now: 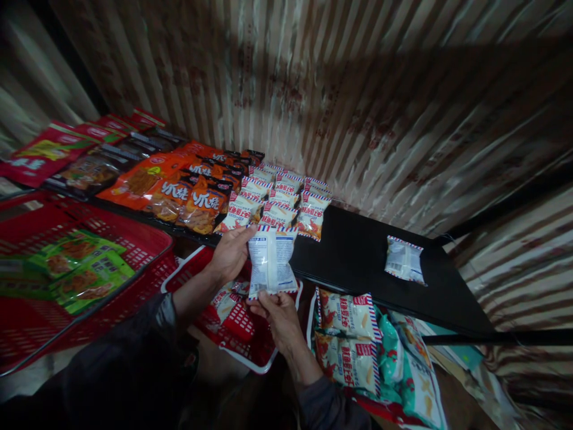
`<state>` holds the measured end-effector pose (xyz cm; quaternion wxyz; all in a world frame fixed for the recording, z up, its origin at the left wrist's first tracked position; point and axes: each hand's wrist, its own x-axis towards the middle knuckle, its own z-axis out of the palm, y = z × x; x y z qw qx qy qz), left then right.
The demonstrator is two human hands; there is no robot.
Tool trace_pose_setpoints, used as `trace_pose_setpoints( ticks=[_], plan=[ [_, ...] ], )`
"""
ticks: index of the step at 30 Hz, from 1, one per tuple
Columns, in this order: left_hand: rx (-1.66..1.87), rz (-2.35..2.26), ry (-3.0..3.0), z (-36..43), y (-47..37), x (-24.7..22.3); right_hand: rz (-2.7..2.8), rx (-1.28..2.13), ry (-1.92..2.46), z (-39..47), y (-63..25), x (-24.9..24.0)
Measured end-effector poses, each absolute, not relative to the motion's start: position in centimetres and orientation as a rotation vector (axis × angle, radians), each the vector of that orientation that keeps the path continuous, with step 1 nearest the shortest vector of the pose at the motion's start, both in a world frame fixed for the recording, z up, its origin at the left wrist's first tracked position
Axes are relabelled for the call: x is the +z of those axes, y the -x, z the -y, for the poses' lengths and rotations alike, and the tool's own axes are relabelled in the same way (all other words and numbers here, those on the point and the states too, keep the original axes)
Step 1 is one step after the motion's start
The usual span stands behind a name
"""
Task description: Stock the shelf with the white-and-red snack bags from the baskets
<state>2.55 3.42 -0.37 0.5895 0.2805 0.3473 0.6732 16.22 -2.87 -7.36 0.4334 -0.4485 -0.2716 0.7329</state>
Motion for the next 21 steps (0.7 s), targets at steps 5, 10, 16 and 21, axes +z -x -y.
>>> trace_pose_setpoints(
  ticks=[5, 10, 16, 21],
  plan=[
    [1.616, -0.845, -0.631, -3.9, -1.7, -0.7, 0.761, 1.84, 1.003, 2.0, -18.0, -6.1],
    [1.558, -0.888, -0.642, -3.8, -1.4, -1.2, 0.838, 1.749, 0.894, 0.4, -20.6, -4.4],
    [1.368, -0.942, -0.772, -2.6, -3.1, -1.8, 0.913, 1.623, 0.893, -0.2, -20.1, -4.1],
    [1.26, -0.939, -0.865, -2.1, -4.3, -2.0, 0.795, 1.533, 1.003, -0.4, -19.6, -4.3]
  ],
)
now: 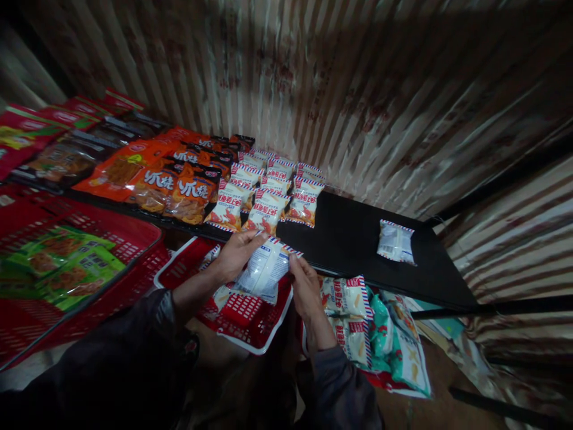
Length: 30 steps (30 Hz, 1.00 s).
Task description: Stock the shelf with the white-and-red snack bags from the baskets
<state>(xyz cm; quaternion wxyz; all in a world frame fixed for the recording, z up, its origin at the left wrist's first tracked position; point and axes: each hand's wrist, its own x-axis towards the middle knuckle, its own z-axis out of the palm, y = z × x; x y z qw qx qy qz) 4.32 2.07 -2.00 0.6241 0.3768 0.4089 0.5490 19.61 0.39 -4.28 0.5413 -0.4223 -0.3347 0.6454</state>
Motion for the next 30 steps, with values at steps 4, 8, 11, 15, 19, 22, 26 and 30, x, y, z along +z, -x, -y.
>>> trace_pose_setpoints(
  ticks=[4, 8, 11, 15, 19, 22, 26, 30],
  plan=[
    [1.236, -0.881, -0.914, -2.1, -4.9, -2.2, 0.677, 1.467, 1.049, -0.9, -20.2, -4.4],
    [1.157, -0.841, -0.9, -1.9, -5.0, -2.5, 0.499, 1.338, 1.093, -1.8, -21.2, -4.6],
    [1.079, -0.827, -0.907, -1.6, -4.7, -2.9, 0.473, 1.281, 1.052, -2.3, -22.0, -4.6],
    [0.978, -0.769, -0.976, -1.4, -4.4, -3.4, 0.476, 1.219, 0.958, -2.7, -23.0, -4.4],
    [0.928, -0.775, -0.986, -1.0, -4.6, -3.9, 0.406, 1.205, 0.975, -3.1, -23.7, -4.2],
    [0.954, -0.789, -1.008, -0.7, -5.2, -4.3, 0.396, 1.212, 0.95, -3.3, -24.1, -4.3],
    [1.065, -0.783, -1.053, -0.1, -6.1, -4.2, 0.391, 1.263, 0.891, -3.4, -24.7, -4.6],
    [1.104, -0.81, -1.083, 0.2, -6.7, -4.1, 0.382, 1.285, 0.883, -3.4, -25.0, -4.7]
  ],
)
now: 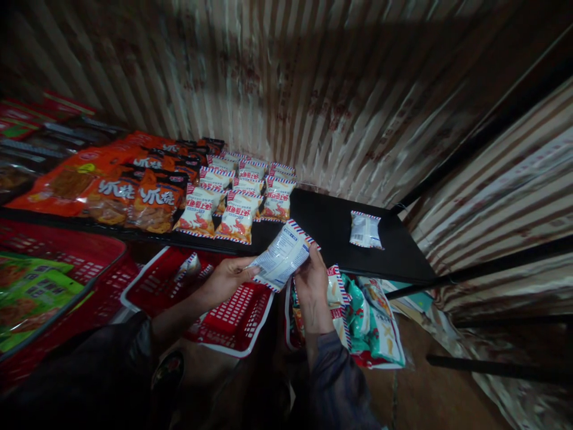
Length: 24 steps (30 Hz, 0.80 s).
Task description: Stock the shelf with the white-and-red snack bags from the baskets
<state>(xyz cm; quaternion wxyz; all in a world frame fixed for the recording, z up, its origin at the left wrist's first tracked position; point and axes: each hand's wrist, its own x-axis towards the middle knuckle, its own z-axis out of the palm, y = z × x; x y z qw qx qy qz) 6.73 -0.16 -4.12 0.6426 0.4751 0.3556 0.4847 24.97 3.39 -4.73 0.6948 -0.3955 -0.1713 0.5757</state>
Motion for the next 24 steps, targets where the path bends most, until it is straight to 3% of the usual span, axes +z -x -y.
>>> trace_pose_setpoints(
  ticks=[18, 24],
  plan=[
    [1.014, -0.751, -1.013, -0.3, -7.3, -5.0, 0.425, 1.115, 0.98, -3.5, -24.1, -4.2],
    [1.178, -0.832, -0.904, -1.1, -6.6, -4.7, 0.678, 1.392, 0.982, -2.5, -23.5, -3.1]
  ],
)
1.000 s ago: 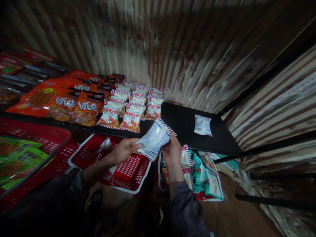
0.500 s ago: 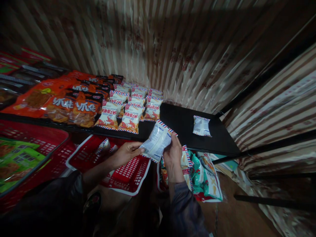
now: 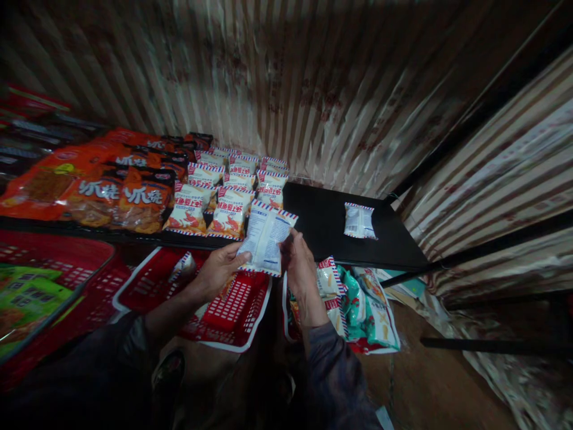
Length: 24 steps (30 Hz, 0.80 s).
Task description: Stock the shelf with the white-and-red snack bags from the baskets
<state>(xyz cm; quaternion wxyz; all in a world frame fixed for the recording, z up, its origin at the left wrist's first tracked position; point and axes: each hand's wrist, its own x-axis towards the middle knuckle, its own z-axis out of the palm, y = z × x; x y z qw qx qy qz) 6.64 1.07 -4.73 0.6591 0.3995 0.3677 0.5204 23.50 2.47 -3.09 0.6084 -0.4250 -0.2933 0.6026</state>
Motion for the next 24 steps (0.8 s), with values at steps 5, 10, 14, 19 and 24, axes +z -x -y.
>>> trace_pose_setpoints(
  ticks=[5, 10, 14, 19, 24],
  plan=[
    [1.335, -0.853, -0.819, -1.8, -6.0, -3.9, 0.749, 1.499, 0.977, -1.5, -22.6, -3.5],
    [1.343, -0.838, -0.711, -1.7, -6.1, -3.8, 0.712, 1.482, 0.981, -1.3, -21.2, -4.6],
    [1.371, -0.861, -0.731, -1.8, -5.8, -3.1, 0.661, 1.393, 1.011, -1.4, -20.8, -4.9],
    [1.481, -0.902, -0.732, -3.3, -4.1, -1.7, 0.768, 1.398, 1.033, -0.9, -20.9, -5.0],
    [1.58, -0.881, -0.565, -4.7, -2.1, -1.0, 0.86, 1.469, 1.044, -0.5, -21.0, -5.3]
  ],
)
